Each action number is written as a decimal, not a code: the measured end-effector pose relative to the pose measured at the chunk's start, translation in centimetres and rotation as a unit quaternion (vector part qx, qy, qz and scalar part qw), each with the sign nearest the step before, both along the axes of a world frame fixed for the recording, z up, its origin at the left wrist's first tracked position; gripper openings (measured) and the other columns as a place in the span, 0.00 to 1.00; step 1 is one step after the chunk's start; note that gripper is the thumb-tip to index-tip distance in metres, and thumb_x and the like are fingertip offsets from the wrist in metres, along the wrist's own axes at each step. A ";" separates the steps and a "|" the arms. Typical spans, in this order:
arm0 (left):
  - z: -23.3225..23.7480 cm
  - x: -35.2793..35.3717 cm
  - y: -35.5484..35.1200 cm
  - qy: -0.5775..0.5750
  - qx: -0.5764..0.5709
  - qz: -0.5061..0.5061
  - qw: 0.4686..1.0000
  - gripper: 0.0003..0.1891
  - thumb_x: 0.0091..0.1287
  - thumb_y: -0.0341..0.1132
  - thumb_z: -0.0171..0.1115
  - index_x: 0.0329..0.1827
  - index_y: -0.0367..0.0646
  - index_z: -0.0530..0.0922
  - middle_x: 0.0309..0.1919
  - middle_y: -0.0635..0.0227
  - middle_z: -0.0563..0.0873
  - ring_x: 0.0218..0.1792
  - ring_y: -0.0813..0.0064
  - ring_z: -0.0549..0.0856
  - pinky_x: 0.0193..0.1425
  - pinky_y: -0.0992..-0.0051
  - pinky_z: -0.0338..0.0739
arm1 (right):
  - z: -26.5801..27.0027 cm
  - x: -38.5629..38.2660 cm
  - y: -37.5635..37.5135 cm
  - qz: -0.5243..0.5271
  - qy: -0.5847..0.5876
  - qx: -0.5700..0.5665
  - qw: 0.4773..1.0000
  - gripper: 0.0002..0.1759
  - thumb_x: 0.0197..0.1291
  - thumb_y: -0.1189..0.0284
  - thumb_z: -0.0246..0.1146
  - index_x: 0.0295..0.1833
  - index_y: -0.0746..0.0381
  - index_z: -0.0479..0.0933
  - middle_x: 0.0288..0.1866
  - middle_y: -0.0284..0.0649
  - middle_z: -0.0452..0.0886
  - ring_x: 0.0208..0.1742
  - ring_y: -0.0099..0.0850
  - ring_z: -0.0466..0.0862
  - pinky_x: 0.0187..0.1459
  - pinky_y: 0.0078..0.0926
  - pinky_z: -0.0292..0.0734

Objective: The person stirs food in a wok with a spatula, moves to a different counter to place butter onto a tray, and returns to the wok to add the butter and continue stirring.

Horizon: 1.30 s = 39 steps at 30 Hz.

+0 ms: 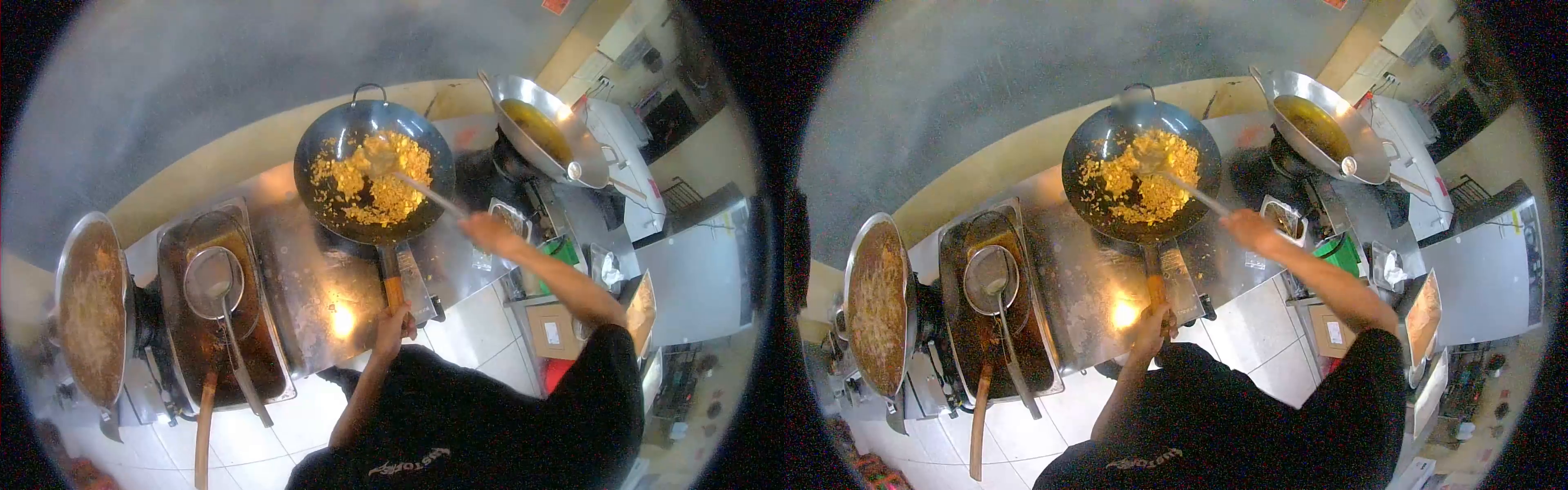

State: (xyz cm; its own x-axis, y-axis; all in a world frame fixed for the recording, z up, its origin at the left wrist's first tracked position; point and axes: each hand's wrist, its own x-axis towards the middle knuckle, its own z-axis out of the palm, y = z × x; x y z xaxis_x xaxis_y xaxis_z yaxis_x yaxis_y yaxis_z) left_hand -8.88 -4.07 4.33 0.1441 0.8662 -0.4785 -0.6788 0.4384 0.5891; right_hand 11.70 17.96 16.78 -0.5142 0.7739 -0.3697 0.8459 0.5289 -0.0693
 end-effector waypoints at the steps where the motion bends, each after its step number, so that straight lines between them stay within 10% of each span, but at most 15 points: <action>1: -0.2 0.2 0.3 -0.006 0.007 0.002 1.000 0.15 0.66 0.45 0.60 0.29 0.43 0.72 0.18 0.69 0.74 0.15 0.77 0.75 0.18 0.76 0.70 | -2.8 -0.7 -0.2 -0.070 0.043 -0.048 0.995 0.34 0.70 0.49 0.41 0.35 0.69 0.78 0.31 0.59 0.81 0.35 0.57 0.82 0.37 0.49 0.79; 7: -2.2 -0.2 0.1 -0.022 0.044 -0.031 0.998 0.15 0.67 0.44 0.59 0.32 0.41 0.72 0.19 0.68 0.76 0.18 0.75 0.78 0.20 0.75 0.72 | 4.7 1.3 -3.6 -0.116 -0.074 -0.027 0.990 0.36 0.70 0.49 0.42 0.22 0.68 0.75 0.24 0.58 0.79 0.29 0.54 0.82 0.36 0.49 0.78; 10: -2.5 -0.3 0.5 -0.036 0.054 -0.047 0.997 0.14 0.67 0.44 0.59 0.34 0.41 0.73 0.20 0.69 0.76 0.18 0.75 0.78 0.21 0.75 0.74 | -0.7 -3.3 -2.3 -0.081 -0.015 0.069 0.994 0.36 0.68 0.47 0.43 0.29 0.67 0.80 0.22 0.53 0.80 0.29 0.53 0.83 0.33 0.50 0.78; 14: -2.0 -1.3 0.3 -0.038 0.031 -0.060 0.997 0.14 0.67 0.43 0.59 0.36 0.41 0.73 0.21 0.69 0.77 0.18 0.76 0.78 0.22 0.75 0.75 | 13.9 -6.4 -0.1 0.020 -0.141 0.313 0.939 0.30 0.61 0.44 0.53 0.32 0.62 0.82 0.24 0.49 0.81 0.28 0.45 0.84 0.29 0.41 0.79; 19: -0.7 -1.6 0.3 -0.051 0.027 -0.043 0.997 0.13 0.68 0.42 0.59 0.36 0.41 0.72 0.18 0.70 0.75 0.15 0.77 0.77 0.19 0.77 0.73 | 26.5 -8.4 2.6 0.024 -0.331 0.300 0.895 0.17 0.56 0.58 0.61 0.35 0.62 0.81 0.34 0.46 0.84 0.37 0.45 0.85 0.36 0.41 0.82; 27: -1.5 0.5 1.6 -0.028 0.008 -0.022 0.999 0.11 0.69 0.40 0.57 0.34 0.41 0.71 0.16 0.72 0.74 0.13 0.78 0.76 0.14 0.80 0.67 | 20.0 -10.2 10.0 0.168 -0.263 0.229 0.922 0.12 0.54 0.64 0.63 0.37 0.61 0.81 0.34 0.48 0.83 0.38 0.46 0.85 0.37 0.42 0.81; 30: -1.8 1.3 2.1 0.004 0.003 -0.016 1.000 0.11 0.70 0.39 0.56 0.32 0.42 0.71 0.14 0.72 0.74 0.12 0.79 0.75 0.13 0.81 0.65 | 26.4 -12.2 10.8 0.211 -0.312 0.281 0.883 0.14 0.55 0.61 0.64 0.37 0.62 0.81 0.33 0.50 0.83 0.38 0.47 0.84 0.40 0.44 0.80; 36: -2.4 2.8 3.0 -0.002 -0.004 0.008 1.000 0.14 0.70 0.40 0.56 0.28 0.42 0.72 0.13 0.71 0.75 0.11 0.79 0.75 0.14 0.81 0.66 | 24.2 -11.5 11.6 0.147 -0.338 0.042 0.929 0.16 0.58 0.58 0.61 0.40 0.59 0.82 0.35 0.50 0.82 0.40 0.49 0.82 0.43 0.46 0.77; 39: -2.5 2.4 3.1 -0.002 0.000 -0.002 1.000 0.14 0.70 0.41 0.56 0.30 0.41 0.72 0.15 0.70 0.76 0.13 0.78 0.77 0.17 0.80 0.69 | 21.3 -12.1 8.9 0.136 -0.268 0.096 0.949 0.17 0.57 0.57 0.61 0.40 0.60 0.82 0.34 0.52 0.82 0.39 0.50 0.82 0.42 0.46 0.77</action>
State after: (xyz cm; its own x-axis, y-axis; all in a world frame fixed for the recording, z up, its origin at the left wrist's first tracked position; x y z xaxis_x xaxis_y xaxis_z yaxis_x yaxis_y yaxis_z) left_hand -6.49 -1.01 1.85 0.1496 0.8653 -0.4784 -0.6794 0.4415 0.5861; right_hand -0.36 26.87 38.13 -0.4839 0.7187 -0.4993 0.5623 0.6925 0.4519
